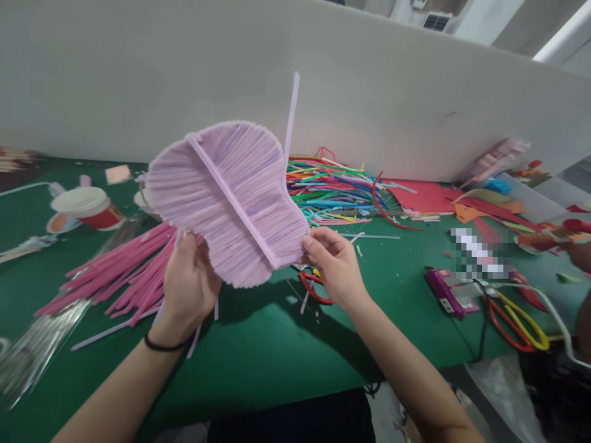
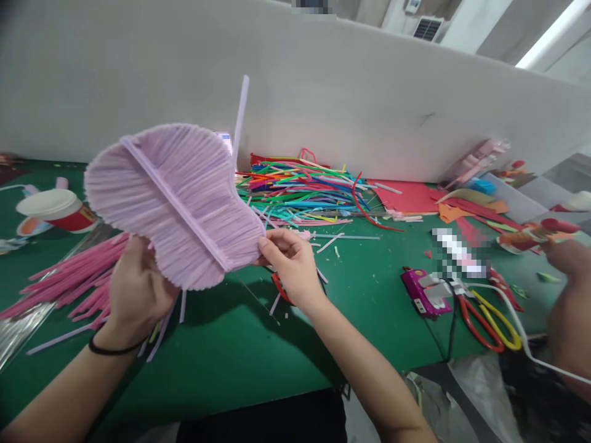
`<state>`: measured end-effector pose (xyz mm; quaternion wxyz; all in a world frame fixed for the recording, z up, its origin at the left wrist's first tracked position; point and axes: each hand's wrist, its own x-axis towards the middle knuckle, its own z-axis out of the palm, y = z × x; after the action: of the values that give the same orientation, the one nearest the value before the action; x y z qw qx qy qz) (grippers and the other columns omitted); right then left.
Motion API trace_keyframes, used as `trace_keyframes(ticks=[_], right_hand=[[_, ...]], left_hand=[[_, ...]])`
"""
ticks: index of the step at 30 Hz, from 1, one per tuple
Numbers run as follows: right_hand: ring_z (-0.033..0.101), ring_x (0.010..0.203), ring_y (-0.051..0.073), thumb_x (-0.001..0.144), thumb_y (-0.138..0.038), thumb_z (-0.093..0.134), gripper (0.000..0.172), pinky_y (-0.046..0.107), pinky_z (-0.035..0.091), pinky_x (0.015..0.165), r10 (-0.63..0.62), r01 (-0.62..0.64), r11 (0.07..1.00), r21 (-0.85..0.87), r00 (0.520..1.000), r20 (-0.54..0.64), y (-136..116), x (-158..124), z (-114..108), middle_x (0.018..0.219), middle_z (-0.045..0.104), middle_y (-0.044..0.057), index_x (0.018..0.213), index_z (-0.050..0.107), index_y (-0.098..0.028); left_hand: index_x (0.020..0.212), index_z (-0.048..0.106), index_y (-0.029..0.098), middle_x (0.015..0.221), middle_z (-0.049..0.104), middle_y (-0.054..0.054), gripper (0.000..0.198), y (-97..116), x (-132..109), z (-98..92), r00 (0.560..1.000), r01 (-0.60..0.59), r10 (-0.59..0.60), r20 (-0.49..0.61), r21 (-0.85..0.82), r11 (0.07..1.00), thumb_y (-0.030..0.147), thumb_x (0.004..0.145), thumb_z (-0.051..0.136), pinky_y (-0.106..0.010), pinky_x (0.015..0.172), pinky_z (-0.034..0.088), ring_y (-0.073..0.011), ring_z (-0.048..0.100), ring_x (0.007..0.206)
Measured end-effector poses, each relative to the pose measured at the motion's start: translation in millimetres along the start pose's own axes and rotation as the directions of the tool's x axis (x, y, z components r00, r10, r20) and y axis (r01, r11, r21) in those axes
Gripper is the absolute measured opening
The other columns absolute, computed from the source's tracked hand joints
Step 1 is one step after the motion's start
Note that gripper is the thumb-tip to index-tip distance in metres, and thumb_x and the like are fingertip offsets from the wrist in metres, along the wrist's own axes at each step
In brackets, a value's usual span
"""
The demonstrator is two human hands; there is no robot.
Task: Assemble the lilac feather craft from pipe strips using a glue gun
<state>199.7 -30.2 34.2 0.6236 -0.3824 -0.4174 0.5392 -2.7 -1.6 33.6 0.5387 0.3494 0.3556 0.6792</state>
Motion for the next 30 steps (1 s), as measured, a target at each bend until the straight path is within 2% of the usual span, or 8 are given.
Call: trace_keyframes(ticks=[2, 3, 4, 6, 8, 13, 20, 30], right_hand=[[0.066, 0.065, 0.01, 0.075, -0.038, 0.081, 0.019, 0.023, 0.06, 0.063, 0.01, -0.01, 1.0, 0.012, 1.0, -0.009, 7, 1, 3, 0.074, 0.07, -0.004, 0.082, 0.073, -0.023], [0.066, 0.066, 0.01, 0.074, -0.039, 0.081, 0.02, 0.024, 0.061, 0.064, 0.021, -0.021, 1.0, 0.011, 1.0, -0.007, 10, 1, 4, 0.074, 0.071, -0.004, 0.083, 0.074, -0.023], [0.067, 0.067, 0.01, 0.074, -0.04, 0.082, 0.021, 0.024, 0.061, 0.065, 0.039, -0.039, 0.999, 0.01, 0.999, 0.0, 14, 1, 4, 0.075, 0.071, -0.003, 0.083, 0.074, -0.023], [0.068, 0.07, 0.011, 0.072, -0.042, 0.083, 0.024, 0.025, 0.062, 0.068, 0.097, -0.098, 0.995, 0.01, 0.995, 0.029, 20, 1, 4, 0.078, 0.073, -0.002, 0.084, 0.076, -0.022], [0.069, 0.07, 0.011, 0.071, -0.048, 0.083, 0.03, 0.025, 0.062, 0.069, 0.173, -0.175, 0.984, 0.023, 0.982, 0.078, 24, 1, 2, 0.08, 0.074, -0.001, 0.084, 0.076, -0.021], [0.067, 0.06, 0.012, 0.076, -0.066, 0.07, 0.048, 0.025, 0.062, 0.061, 0.274, -0.284, 0.953, 0.103, 0.957, 0.099, 21, 2, -3, 0.07, 0.072, 0.002, 0.081, 0.073, -0.018], [0.063, 0.058, 0.009, 0.071, -0.039, 0.083, 0.023, 0.021, 0.059, 0.056, 0.122, -0.124, 0.992, 0.026, 0.99, 0.065, 20, 0, -7, 0.065, 0.065, -0.004, 0.074, 0.07, -0.02], [0.061, 0.052, 0.011, 0.071, -0.041, 0.08, 0.026, 0.025, 0.054, 0.054, 0.079, -0.075, 0.974, -0.213, 0.997, 0.011, 13, -2, -3, 0.059, 0.064, -0.003, 0.071, 0.065, -0.02]], left_hand=[[0.098, 0.068, 0.022, 0.116, 0.073, -0.008, 0.059, 1, -8, 8.6, 0.991, 0.114, -0.106, 0.075, -0.113, 0.987, 0.076, 0.078, 0.059, -0.046, 0.107, 0.049, -0.0334, 0.054, 0.132], [0.101, 0.069, 0.022, 0.116, 0.073, -0.009, 0.065, 1, -11, 10.9, 0.983, 0.151, -0.133, 0.123, -0.152, 0.977, 0.08, 0.074, 0.059, -0.045, 0.105, 0.051, -0.0341, 0.056, 0.13], [0.103, 0.07, 0.022, 0.116, 0.074, -0.009, 0.064, 1, -13, 11.9, 0.98, 0.166, -0.145, 0.139, -0.159, 0.973, 0.077, 0.07, 0.067, -0.044, 0.103, 0.053, -0.0341, 0.059, 0.127], [0.106, 0.07, 0.023, 0.11, 0.077, -0.007, 0.057, -2, -15, 11.2, 0.982, 0.168, -0.158, 0.099, -0.105, 0.98, 0.051, 0.06, 0.089, -0.04, 0.097, 0.058, -0.0319, 0.068, 0.115], [0.108, 0.07, 0.021, 0.108, 0.078, -0.005, 0.058, -5, -14, 9.2, 0.979, 0.197, -0.195, 0.054, -0.034, 0.98, 0.026, 0.056, 0.094, -0.037, 0.094, 0.06, -0.029, 0.072, 0.106], [0.11, 0.07, 0.019, 0.111, 0.078, -0.006, 0.051, -5, -13, 8.6, 0.969, 0.239, -0.239, 0.062, 0.015, 0.971, 0.021, 0.063, 0.091, -0.037, 0.092, 0.062, -0.029, 0.072, 0.107], [0.11, 0.07, 0.021, 0.111, 0.078, -0.004, 0.051, -6, -13, 7.5, 0.967, 0.246, -0.248, 0.052, 0.042, 0.968, 0.019, 0.063, 0.09, -0.039, 0.094, 0.062, -0.0302, 0.071, 0.109], [0.112, 0.068, 0.021, 0.11, 0.078, -0.005, 0.056, -7, -12, 6.0, 0.969, 0.237, -0.24, 0.052, 0.055, 0.97, 0.018, 0.061, 0.091, -0.04, 0.09, 0.064, -0.0308, 0.072, 0.107]])
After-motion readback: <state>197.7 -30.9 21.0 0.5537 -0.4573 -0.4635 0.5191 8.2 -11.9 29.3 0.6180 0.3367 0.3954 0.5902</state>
